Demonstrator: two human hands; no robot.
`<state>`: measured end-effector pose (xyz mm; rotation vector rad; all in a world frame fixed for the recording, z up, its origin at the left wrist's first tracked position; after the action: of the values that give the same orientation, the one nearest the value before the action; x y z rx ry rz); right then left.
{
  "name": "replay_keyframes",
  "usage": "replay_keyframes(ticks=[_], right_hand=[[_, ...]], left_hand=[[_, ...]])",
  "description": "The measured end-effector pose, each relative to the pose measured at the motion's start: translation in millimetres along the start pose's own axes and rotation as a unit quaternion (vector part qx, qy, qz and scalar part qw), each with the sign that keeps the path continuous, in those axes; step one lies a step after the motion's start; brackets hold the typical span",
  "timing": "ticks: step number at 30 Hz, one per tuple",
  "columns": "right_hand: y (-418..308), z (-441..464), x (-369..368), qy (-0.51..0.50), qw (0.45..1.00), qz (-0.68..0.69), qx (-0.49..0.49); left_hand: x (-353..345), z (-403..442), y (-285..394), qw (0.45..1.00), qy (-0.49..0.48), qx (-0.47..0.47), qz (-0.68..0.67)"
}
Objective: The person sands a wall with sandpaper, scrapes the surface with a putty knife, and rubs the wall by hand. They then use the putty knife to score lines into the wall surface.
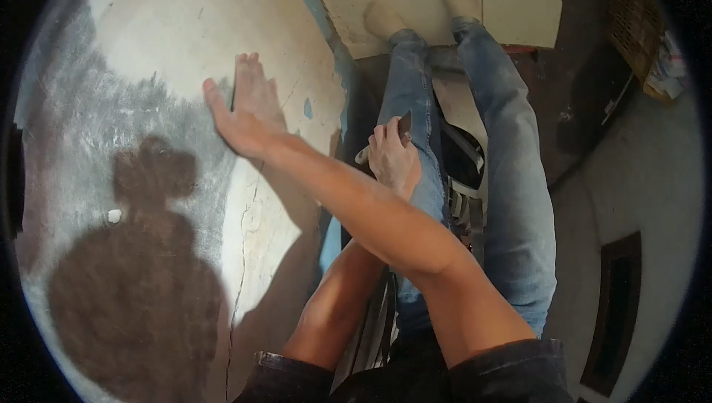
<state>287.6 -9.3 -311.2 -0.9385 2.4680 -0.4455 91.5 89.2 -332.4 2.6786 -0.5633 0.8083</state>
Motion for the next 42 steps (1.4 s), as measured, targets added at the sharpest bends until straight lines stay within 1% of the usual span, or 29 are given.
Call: replay_keyframes(ticks=[1,3,5,9,12,13,15,16,17,19,20,21,22,24,25,28,29,32,33,35,37,40,41,42], right_hand=[[4.1,-9.6,-7.1,0.001,1.0,0.001,-0.023],[5.1,-45.6,-11.9,-0.049,0.998,-0.031,-0.012],[9.3,-57.5,-12.6,-0.091,0.994,-0.055,-0.009],[22.2,-1.6,6.5,-0.014,0.998,-0.034,-0.057],[12.4,-30.7,-2.3,-0.029,0.997,-0.029,-0.058],[14.3,-42.1,-9.5,-0.031,0.997,-0.068,-0.025],[19.4,-40.2,-5.8,-0.021,0.994,-0.094,-0.052],[21.3,-38.5,-6.0,-0.021,0.992,-0.104,-0.065],[26.2,-21.5,2.2,-0.021,0.992,-0.07,-0.103],[14.6,-23.9,2.1,-0.054,0.988,-0.047,-0.134],[12.0,-22.9,6.0,-0.067,0.986,-0.045,-0.147],[6.5,-35.3,1.6,-0.052,0.991,-0.06,-0.108],[6.7,-39.4,1.2,-0.06,0.991,-0.07,-0.097],[5.2,-47.4,-4.1,-0.079,0.991,-0.081,-0.078],[10.1,-35.6,0.8,-0.061,0.99,-0.076,-0.1],[10.0,-17.4,5.7,-0.071,0.989,-0.049,-0.123],[4.1,-23.9,2.7,-0.071,0.99,-0.029,-0.117],[-4.1,-50.9,-5.5,-0.114,0.989,-0.062,-0.075],[-3.2,-46.4,-0.8,-0.096,0.989,-0.069,-0.084],[5.3,-21.4,6.5,-0.097,0.987,-0.056,-0.118],[2.9,-13.4,7.9,-0.104,0.986,-0.028,-0.125],[-18.3,-46.2,2.9,-0.089,0.994,-0.046,-0.034],[-20.3,-51.3,0.7,-0.098,0.994,-0.042,-0.021],[-18.6,-44.6,3.4,-0.08,0.996,-0.034,-0.035]], left_hand=[[1.7,-1.7,1.9,1.0,0.002,0.0,-0.005],[2.5,-1.9,6.9,1.0,0.004,-0.004,-0.01],[3.4,-0.8,6.3,1.0,0.006,-0.002,-0.006],[1.3,-0.2,-4.0,1.0,-0.012,-0.006,0.006],[0.6,3.9,3.5,1.0,-0.007,-0.008,0.005],[2.4,3.1,4.9,1.0,-0.001,-0.012,0.009],[3.1,-0.4,4.4,0.999,0.028,-0.029,0.022],[0.2,-1.7,2.5,0.999,0.019,-0.03,0.023],[-1.0,-0.7,-0.3,0.999,0.012,-0.031,0.026],[-2.1,2.0,-4.3,0.999,0.022,-0.042,0.014],[-2.2,4.0,-2.6,1.0,0.011,-0.018,0.008],[0.9,3.6,0.0,1.0,-0.004,0.005,0.001],[1.9,1.1,1.4,0.999,-0.026,0.03,-0.004],[2.4,-0.4,3.8,1.0,-0.017,0.017,-0.017],[1.2,1.2,1.0,1.0,-0.024,0.013,-0.014],[-1.2,2.3,-10.4,1.0,-0.016,-0.001,-0.011],[-1.8,3.2,-11.1,1.0,-0.009,-0.006,-0.014],[4.1,3.2,-5.6,1.0,-0.01,0.015,-0.015],[4.9,1.2,-4.4,1.0,-0.02,0.01,-0.009],[7.4,4.5,-4.4,0.999,-0.034,-0.001,0.006],[8.9,6.9,-4.1,1.0,-0.019,0.0,-0.003],[8.0,2.8,-3.8,1.0,-0.015,0.007,-0.014],[9.1,3.8,-1.9,1.0,-0.014,0.009,-0.017],[9.9,2.6,-0.2,1.0,-0.02,0.006,-0.013]])
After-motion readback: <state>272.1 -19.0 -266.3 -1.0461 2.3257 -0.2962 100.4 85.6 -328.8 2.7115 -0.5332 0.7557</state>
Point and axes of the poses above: each hand's wrist, its own z-axis towards the middle knuckle, its own x-axis out of the back of the hand, y = z × x, the point moved 7 cm from there along z, towards the middle knuckle, and after that the axes turned 6 degrees about -x, right-handed, at the moved point
